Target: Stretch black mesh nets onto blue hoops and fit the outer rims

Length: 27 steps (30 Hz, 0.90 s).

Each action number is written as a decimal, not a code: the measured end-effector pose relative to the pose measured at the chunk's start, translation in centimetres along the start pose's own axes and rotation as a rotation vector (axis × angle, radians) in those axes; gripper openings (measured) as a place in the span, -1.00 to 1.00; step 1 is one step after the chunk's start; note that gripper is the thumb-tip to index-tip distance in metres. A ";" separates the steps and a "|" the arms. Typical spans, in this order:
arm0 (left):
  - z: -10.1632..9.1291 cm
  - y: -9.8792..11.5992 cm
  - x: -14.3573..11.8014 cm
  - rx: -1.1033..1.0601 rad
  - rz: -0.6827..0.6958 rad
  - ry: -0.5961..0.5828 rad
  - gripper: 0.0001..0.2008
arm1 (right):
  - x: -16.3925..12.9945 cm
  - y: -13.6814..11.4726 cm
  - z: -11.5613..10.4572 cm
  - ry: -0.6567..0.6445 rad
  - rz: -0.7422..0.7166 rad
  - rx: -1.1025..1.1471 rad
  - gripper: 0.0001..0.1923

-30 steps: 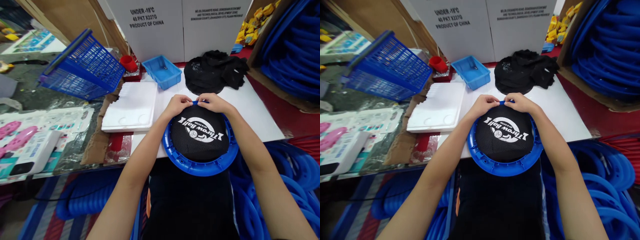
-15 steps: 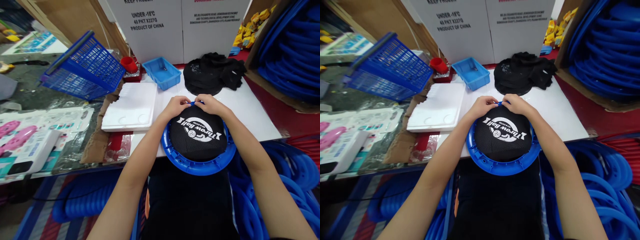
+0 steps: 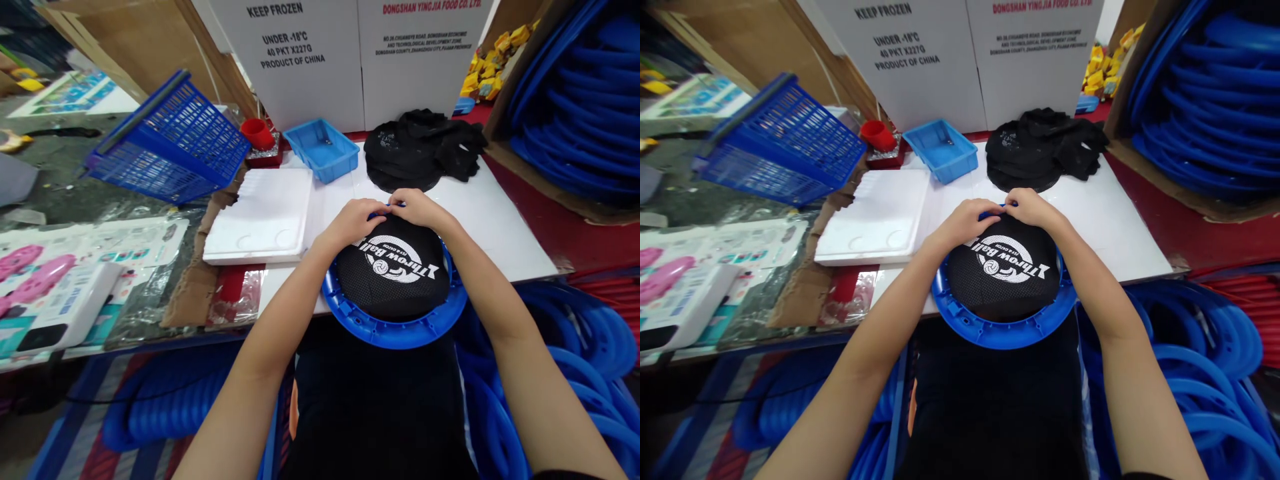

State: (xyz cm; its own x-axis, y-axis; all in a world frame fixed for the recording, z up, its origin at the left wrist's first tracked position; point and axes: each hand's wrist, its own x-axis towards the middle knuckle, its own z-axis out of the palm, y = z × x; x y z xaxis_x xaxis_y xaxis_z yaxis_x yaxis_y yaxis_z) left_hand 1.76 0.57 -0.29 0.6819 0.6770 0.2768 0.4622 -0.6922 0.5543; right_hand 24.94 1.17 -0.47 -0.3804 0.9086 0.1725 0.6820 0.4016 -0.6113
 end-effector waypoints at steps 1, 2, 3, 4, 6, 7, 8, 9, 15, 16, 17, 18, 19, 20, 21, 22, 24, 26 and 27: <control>0.0 0.1 0.0 0.009 -0.008 -0.011 -0.72 | -0.2 0.1 -0.3 -0.016 0.000 0.034 -0.84; 0.0 0.2 -0.1 0.023 -0.015 -0.017 -0.71 | -0.5 0.2 -0.8 -0.032 0.001 0.067 -0.82; -0.1 0.4 -0.1 0.047 -0.024 -0.020 -0.70 | -0.8 0.3 -1.5 -0.040 0.003 0.096 -0.79; -0.2 0.7 -0.1 0.082 -0.039 -0.023 -0.69 | -1.1 0.5 -2.2 -0.036 0.009 0.112 -0.76; -0.5 1.2 0.0 0.186 -0.107 -0.018 -0.65 | -1.9 1.0 -3.8 0.026 0.043 0.097 -0.74; -0.7 1.4 -0.1 0.248 -0.164 -0.006 -0.63 | -2.2 1.3 -4.6 0.074 0.068 0.072 -0.75; -0.9 1.6 -0.1 0.313 -0.228 0.014 -0.62 | -2.5 1.6 -5.3 0.121 0.099 0.043 -0.76; -1.2 1.7 -0.2 0.373 -0.293 0.040 -0.62 | -2.8 2.0 -5.9 0.157 0.131 0.015 -0.77; -2.6 0.8 -1.6 0.487 -0.456 0.149 -0.58 | -3.2 3.8 -7.0 0.012 0.144 -0.031 -0.72; -2.7 0.7 -1.7 0.487 -0.451 0.172 -0.54 | -3.2 3.9 -6.9 -0.011 0.122 -0.039 -0.70; -2.8 0.6 -1.8 0.485 -0.434 0.191 -0.52 | -3.1 3.8 -6.7 -0.020 0.101 -0.049 -0.69; -2.8 0.5 -1.8 0.474 -0.401 0.201 -0.53 | -3.0 3.7 -6.5 -0.023 0.079 -0.058 -0.68; -2.7 0.4 -1.8 0.450 -0.349 0.196 -0.56 | -3.0 3.4 -6.2 -0.028 0.050 -0.061 -0.69; -2.6 0.3 -1.7 0.413 -0.279 0.171 -0.61 | -2.9 3.1 -5.8 -0.037 0.016 -0.059 -0.70; -2.5 0.2 -1.5 0.368 -0.200 0.136 -0.65 | -2.8 2.7 -5.4 -0.050 -0.016 -0.050 -0.72; -2.2 0.1 -1.4 0.323 -0.122 0.099 -0.68 | -2.7 2.3 -5.0 -0.069 -0.042 -0.043 -0.74; -1.7 -0.3 -1.2 0.257 -0.006 0.026 -0.70 | -2.5 1.6 -3.9 -0.113 -0.062 -0.053 -0.73; -1.3 -0.6 -1.2 0.230 0.035 -0.030 -0.66 | -2.5 1.1 -3.0 -0.127 -0.062 -0.099 -0.70; -1.2 -0.7 -1.2 0.223 0.034 -0.049 -0.64 | -2.5 0.9 -2.7 -0.123 -0.065 -0.122 -0.69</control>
State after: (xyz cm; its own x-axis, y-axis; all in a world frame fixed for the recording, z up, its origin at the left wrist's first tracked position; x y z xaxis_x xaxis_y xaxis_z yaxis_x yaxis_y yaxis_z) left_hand -0.10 0.51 -0.06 0.7233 0.6434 0.2509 0.5490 -0.7561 0.3563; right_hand 28.21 -0.47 0.69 -0.4951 0.8621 0.1083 0.7212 0.4772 -0.5021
